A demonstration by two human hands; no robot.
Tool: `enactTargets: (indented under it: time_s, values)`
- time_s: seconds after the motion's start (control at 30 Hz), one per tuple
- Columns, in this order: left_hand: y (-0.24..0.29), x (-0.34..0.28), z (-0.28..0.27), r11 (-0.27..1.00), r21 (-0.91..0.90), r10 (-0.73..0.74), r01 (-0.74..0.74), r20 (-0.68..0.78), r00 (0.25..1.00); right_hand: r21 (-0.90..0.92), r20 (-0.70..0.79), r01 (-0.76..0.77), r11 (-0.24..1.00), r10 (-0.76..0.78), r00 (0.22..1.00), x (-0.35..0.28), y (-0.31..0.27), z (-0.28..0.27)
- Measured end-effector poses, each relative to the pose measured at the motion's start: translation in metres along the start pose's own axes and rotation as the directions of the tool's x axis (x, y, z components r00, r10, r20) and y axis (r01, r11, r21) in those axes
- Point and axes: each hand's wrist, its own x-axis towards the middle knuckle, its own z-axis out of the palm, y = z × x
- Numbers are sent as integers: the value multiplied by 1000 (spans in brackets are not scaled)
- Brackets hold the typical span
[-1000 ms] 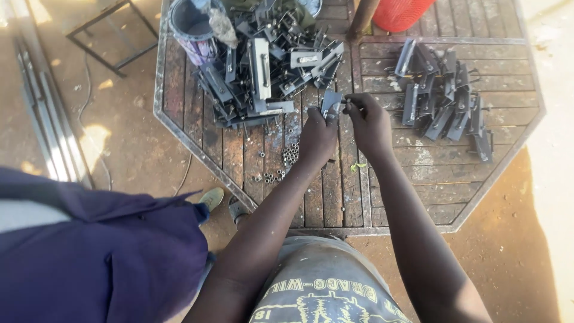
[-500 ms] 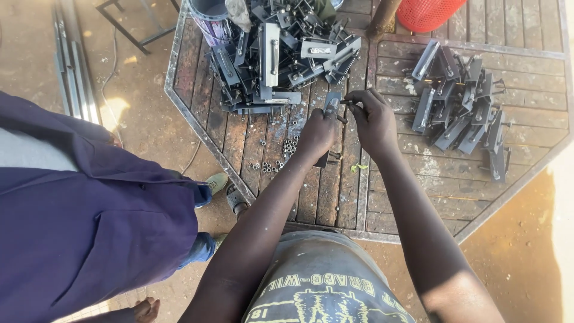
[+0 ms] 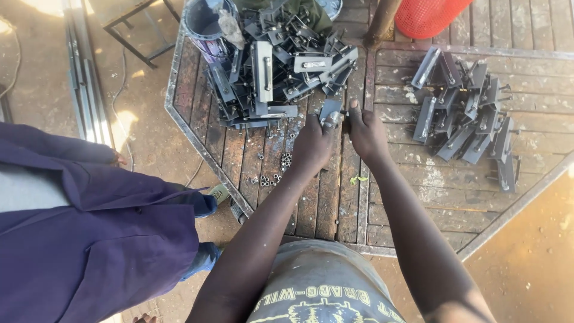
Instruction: Assembling small metal components and brackets on a workbench in a fabrication environment.
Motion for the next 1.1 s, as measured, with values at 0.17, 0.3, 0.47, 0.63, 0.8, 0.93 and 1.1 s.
enactTargets:
  time_s: [0.17,0.3,0.47,0.63,0.8,0.93,1.1]
  values:
    - [0,3,2,997,-10,-73,73,38,997,76,-91,178,981,-171,981,-30,-32,-11]
    - [1,5,4,997,-66,-22,29,98,995,-58,-155,253,966,-259,953,-19,-18,-13]
    - [-6,2,11,995,-90,-18,33,167,986,-228,-104,139,964,-166,981,-3,-4,-17]
    - [-19,11,8,990,-128,-43,60,133,990,-206,-104,338,918,-364,926,-26,-14,-16]
    - [-25,14,14,990,-141,9,9,125,992,-179,-128,164,970,-189,974,-14,-4,-12]
    - [-24,16,13,986,-169,4,15,108,994,-236,-109,291,927,-323,940,-26,-20,-15]
    - [-27,17,19,985,-171,43,-28,86,995,-336,-117,330,882,-387,914,-25,-6,-15]
